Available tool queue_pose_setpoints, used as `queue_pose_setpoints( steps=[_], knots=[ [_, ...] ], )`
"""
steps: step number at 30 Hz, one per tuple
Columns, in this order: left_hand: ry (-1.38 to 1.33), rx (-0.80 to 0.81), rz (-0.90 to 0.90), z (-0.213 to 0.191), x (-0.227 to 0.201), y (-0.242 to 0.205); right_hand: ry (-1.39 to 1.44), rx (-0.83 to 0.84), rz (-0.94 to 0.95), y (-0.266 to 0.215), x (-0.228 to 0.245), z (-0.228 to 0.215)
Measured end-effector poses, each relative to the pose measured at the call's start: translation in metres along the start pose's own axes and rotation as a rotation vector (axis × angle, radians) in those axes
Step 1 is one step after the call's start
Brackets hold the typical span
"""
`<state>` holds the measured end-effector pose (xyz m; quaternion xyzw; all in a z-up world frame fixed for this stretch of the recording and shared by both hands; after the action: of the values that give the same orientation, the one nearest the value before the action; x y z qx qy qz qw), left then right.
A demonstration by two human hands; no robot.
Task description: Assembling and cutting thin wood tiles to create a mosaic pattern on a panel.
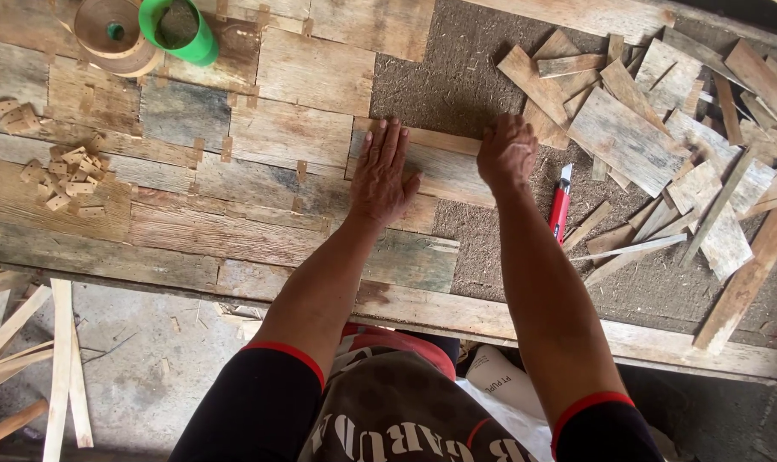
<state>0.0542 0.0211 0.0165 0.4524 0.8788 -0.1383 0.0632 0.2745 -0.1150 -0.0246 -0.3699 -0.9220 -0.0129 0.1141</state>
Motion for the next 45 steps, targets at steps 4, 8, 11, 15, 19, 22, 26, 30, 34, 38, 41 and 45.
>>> queue_pose_setpoints(
  steps=[4,8,11,15,19,22,26,30,34,38,41,45],
  knots=[
    [0.019,-0.01,0.006,-0.003,0.0,0.0,0.262,-0.147,0.259,0.0,-0.055,-0.008],
    [0.021,-0.007,0.005,0.0,0.001,0.001,0.247,-0.655,0.256,-0.047,-0.085,-0.072],
    [0.044,-0.012,0.023,0.004,0.001,0.0,0.194,-0.773,0.244,-0.086,-0.086,-0.083],
    [0.057,0.036,0.025,0.006,0.003,0.002,0.006,-0.515,-0.116,-0.117,-0.016,-0.062],
    [0.106,0.028,0.027,0.002,0.002,-0.001,0.024,-0.124,0.013,-0.119,0.036,-0.038],
    [0.084,0.067,0.022,0.0,0.003,0.0,0.063,0.092,0.03,-0.12,0.045,-0.011],
    [0.08,0.031,0.035,0.007,0.004,0.001,-0.047,0.196,0.058,-0.127,0.041,0.0],
    [0.066,0.1,0.016,0.005,0.003,0.002,-0.069,0.217,0.038,-0.128,0.041,0.002],
    [0.054,0.088,0.015,0.015,0.005,0.003,-0.061,0.196,0.038,-0.125,0.047,-0.006],
    [0.055,0.055,0.037,0.014,0.004,0.001,-0.111,0.267,0.064,-0.127,0.045,-0.003],
    [0.073,0.062,0.034,0.014,0.005,0.004,-0.025,0.139,0.02,-0.129,0.036,0.0],
    [0.065,0.067,0.032,0.015,0.006,0.004,0.263,-0.12,0.062,-0.148,0.023,-0.02]
  ],
)
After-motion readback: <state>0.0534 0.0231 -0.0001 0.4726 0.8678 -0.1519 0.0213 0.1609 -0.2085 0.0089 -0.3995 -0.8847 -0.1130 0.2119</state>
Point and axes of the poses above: each hand's wrist, its own y-axis towards the middle knuckle, its own z-axis out of the palm, x = y × z, the point moved 6 cm from there along y, towards the middle knuckle, and after that the axes turned 11 degrees about -z, right-handed, at the moved point
